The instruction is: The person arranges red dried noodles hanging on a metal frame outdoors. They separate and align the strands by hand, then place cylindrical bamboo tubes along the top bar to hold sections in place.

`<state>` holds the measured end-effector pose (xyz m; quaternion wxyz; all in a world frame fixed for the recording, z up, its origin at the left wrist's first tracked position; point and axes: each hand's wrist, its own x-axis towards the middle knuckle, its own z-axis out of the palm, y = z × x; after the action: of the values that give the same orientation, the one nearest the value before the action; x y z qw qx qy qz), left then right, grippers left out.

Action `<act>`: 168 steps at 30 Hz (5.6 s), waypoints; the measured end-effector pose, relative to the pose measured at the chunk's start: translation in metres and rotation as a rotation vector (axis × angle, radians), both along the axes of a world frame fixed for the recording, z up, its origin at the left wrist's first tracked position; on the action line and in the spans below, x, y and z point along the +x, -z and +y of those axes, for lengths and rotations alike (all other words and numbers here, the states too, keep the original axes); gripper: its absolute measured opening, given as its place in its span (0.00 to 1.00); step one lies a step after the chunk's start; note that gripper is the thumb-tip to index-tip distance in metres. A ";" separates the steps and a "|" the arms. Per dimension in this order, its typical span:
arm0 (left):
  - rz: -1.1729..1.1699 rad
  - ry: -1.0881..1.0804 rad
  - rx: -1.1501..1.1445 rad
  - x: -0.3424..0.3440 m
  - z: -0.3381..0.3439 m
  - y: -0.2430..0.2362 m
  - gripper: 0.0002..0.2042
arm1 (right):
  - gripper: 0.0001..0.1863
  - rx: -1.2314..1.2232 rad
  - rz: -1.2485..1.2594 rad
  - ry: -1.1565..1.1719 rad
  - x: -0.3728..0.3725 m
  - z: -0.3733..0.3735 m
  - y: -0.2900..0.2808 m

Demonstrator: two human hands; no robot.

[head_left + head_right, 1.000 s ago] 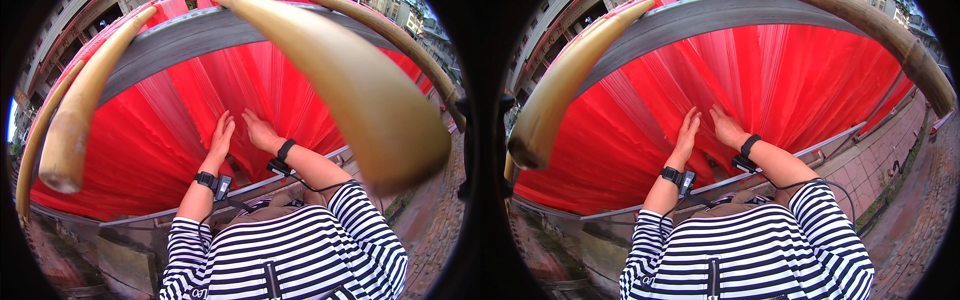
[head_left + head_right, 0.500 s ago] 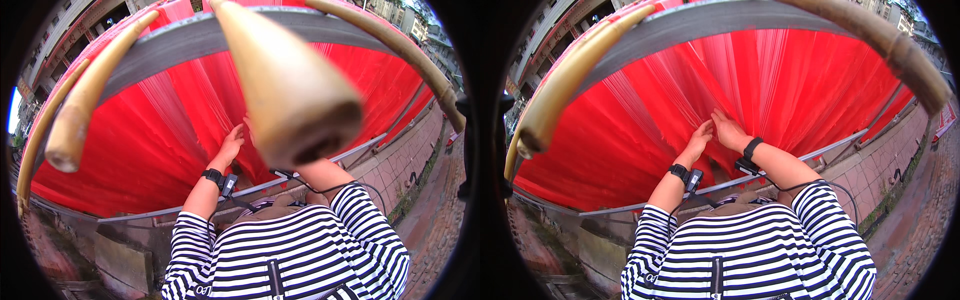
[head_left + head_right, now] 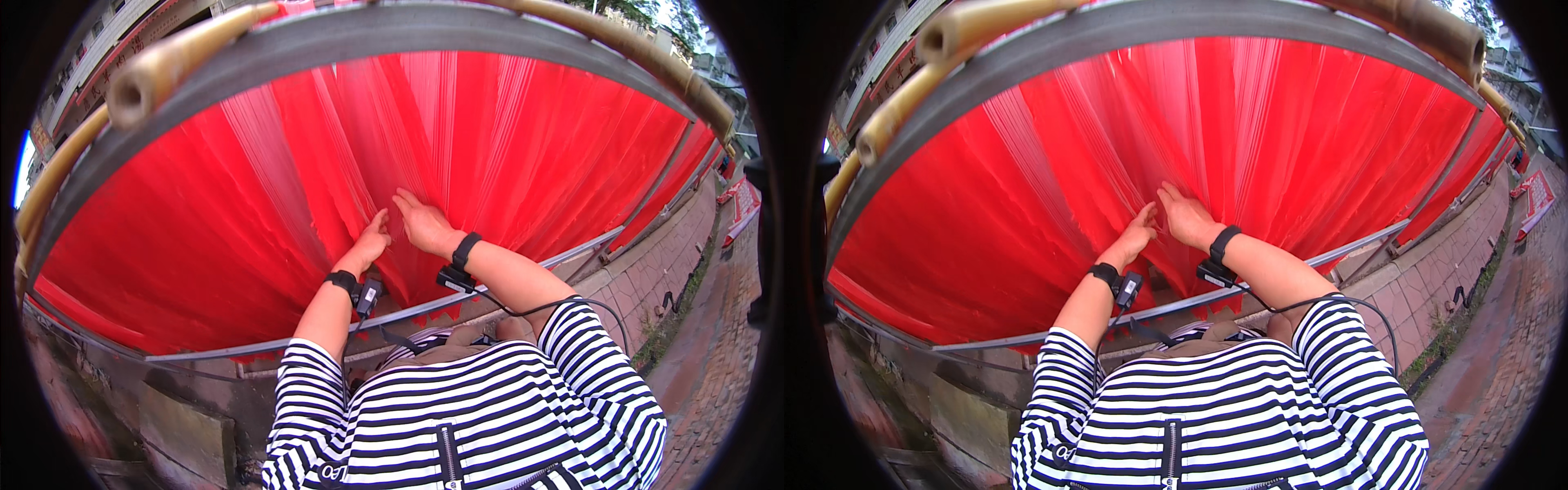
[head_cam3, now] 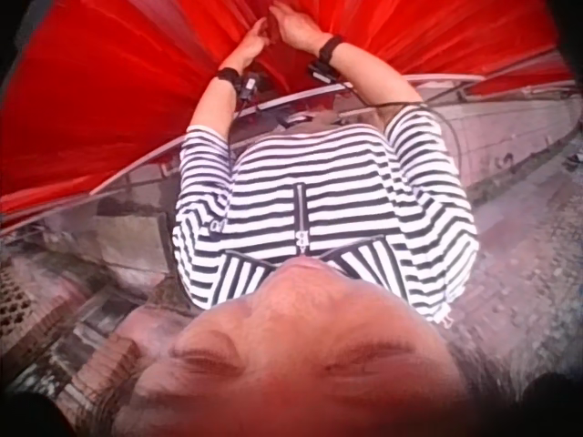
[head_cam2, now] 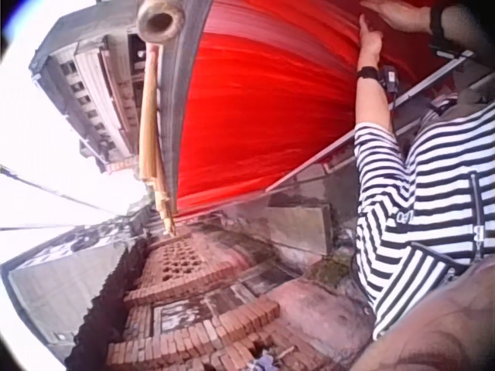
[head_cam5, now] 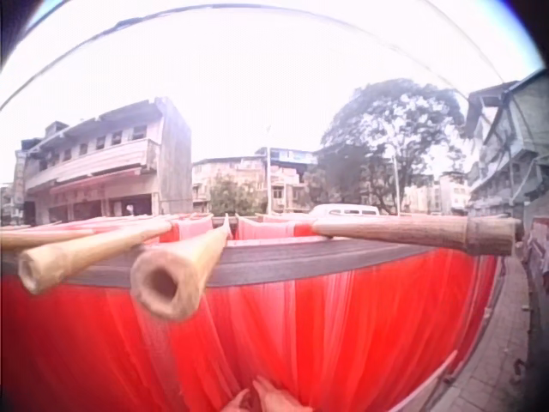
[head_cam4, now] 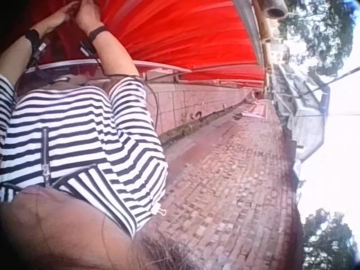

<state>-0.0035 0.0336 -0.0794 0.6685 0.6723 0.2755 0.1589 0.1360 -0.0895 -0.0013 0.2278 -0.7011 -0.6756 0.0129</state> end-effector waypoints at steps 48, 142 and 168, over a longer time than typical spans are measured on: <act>-0.117 -0.115 0.062 -0.009 0.029 0.061 0.44 | 0.26 0.132 0.183 -0.231 -0.028 0.026 0.060; 0.042 -0.240 0.011 -0.038 0.018 0.069 0.42 | 0.27 -0.129 0.056 0.000 0.027 0.007 0.083; 0.065 -0.026 0.082 -0.037 -0.022 0.006 0.36 | 0.27 -0.290 0.219 -0.154 -0.007 -0.018 0.072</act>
<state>-0.0404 0.0120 -0.0850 0.6291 0.7002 0.2990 0.1568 0.1289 -0.1077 -0.0735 0.1949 -0.6671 -0.6896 0.2038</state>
